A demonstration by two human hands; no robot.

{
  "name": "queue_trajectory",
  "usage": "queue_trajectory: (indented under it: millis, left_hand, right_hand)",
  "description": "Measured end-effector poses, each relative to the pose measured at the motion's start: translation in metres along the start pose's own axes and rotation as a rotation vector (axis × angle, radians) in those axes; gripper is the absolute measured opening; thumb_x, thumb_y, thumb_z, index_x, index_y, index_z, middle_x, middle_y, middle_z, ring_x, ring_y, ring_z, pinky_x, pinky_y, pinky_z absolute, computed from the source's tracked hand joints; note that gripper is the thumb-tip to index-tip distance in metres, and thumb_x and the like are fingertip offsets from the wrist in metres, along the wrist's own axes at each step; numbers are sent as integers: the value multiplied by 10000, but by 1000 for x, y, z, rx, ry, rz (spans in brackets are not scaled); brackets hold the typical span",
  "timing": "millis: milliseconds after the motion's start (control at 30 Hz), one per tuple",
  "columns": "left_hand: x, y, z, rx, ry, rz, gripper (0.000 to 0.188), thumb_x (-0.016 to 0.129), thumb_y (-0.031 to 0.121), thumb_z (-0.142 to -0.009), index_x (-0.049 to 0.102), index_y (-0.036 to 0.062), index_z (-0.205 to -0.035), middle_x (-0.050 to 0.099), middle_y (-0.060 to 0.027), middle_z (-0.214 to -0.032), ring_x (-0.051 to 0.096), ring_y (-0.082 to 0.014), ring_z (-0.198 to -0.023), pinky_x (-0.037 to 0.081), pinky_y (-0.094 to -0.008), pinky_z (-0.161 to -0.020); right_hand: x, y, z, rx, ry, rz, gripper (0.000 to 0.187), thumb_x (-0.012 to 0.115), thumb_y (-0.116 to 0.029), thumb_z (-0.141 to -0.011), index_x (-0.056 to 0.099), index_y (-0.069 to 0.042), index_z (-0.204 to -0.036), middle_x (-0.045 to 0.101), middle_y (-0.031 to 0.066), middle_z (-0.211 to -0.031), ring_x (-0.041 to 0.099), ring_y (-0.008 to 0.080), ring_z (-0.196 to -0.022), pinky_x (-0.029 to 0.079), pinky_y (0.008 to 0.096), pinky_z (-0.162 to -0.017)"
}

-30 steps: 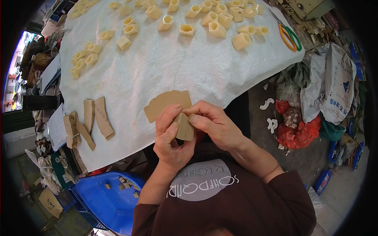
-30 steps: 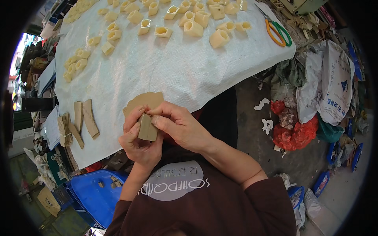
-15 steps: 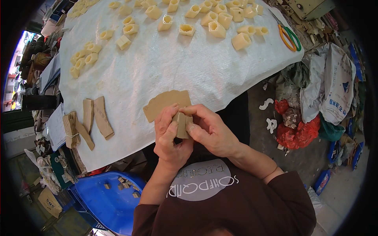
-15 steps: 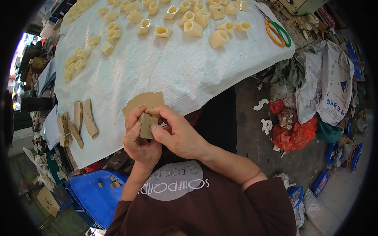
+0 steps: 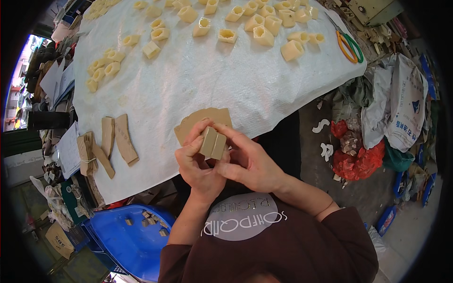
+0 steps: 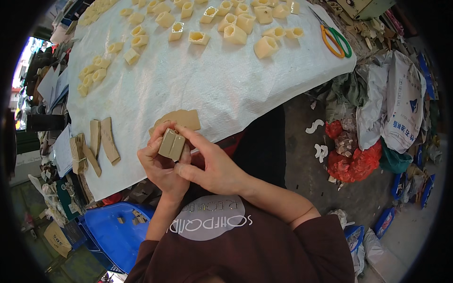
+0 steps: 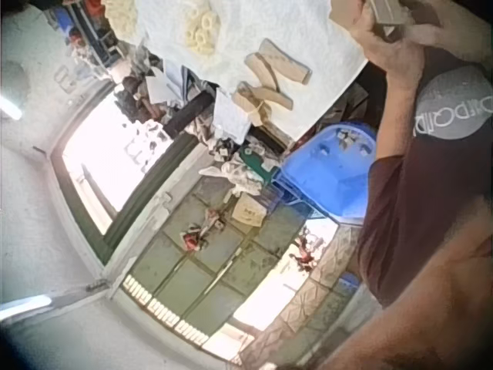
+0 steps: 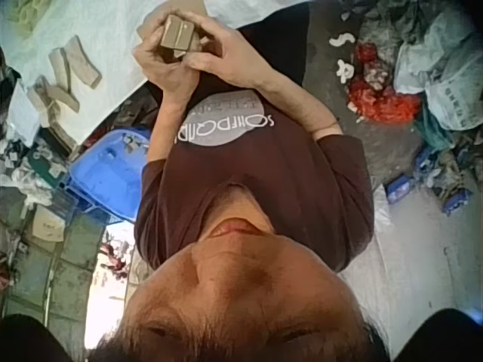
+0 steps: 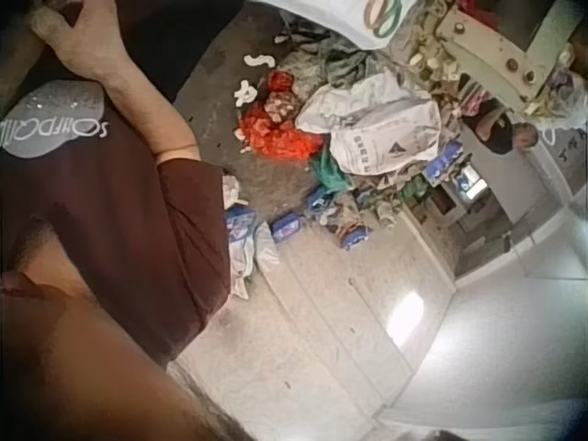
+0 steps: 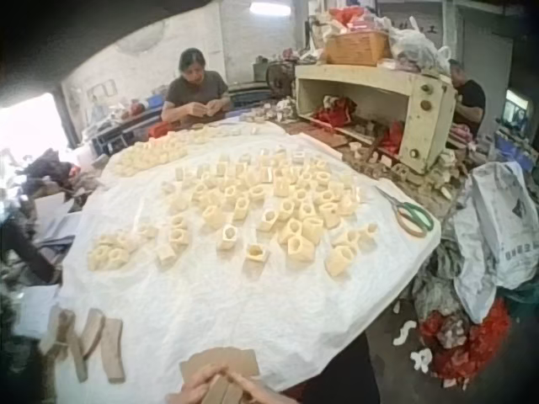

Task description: The person sands the edges of small, hollow, yellowish plastic components using a piece of sandpaper. They handle the parts one at a time, rotating them to smooth the surfaces, and place the finished items on a white sheet on the table.

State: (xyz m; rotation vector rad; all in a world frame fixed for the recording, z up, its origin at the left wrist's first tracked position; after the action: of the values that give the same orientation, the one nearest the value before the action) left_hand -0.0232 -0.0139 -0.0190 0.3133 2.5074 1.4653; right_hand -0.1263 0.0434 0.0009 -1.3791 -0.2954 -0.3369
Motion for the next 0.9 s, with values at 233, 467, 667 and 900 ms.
queue_trajectory:
  millis: [233,467,667,900]
  left_hand:
    - [0,5,-3,71,-63,53,505,654,-110,-693,334,67,-1042,478,-260,-1182,493,-369,-1123,450,-419,-899]
    - [4,7,2,117,-124,30,523,677,-92,-687,344,92,-1044,497,-257,-1166,511,-378,-1099,463,-433,-877]
    - [5,8,4,92,-173,50,516,665,-98,-704,322,93,-1039,469,-244,-1201,475,-376,-1140,431,-442,-933]
    - [8,10,2,91,-157,70,514,678,-101,-686,333,83,-1019,482,-273,-1177,503,-380,-1109,455,-429,-888]
  right_hand:
    - [-16,-7,-8,-67,1,39,437,545,-65,-838,409,7,-1247,516,69,-1043,515,100,-908,448,253,-750]
    - [-19,-9,-7,-60,-16,-20,304,563,-11,-808,491,20,-1102,542,48,-939,525,89,-845,455,252,-713]
    - [-25,-9,-7,-46,-19,-31,282,548,-26,-814,500,22,-1088,555,43,-852,513,71,-713,442,221,-605]
    - [-32,-11,-9,51,10,-102,212,527,-44,-835,539,14,-1039,585,40,-849,548,69,-727,456,215,-614]
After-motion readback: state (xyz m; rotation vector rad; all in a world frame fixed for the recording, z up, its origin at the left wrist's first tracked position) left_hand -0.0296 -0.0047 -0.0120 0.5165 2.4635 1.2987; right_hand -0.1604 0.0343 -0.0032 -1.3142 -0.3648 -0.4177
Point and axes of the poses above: each hand's wrist, its own z-axis away from the middle knuckle, its own x-axis out of the palm, y = z × x, the point moved 2 cm from there along -z, towards the middle knuckle
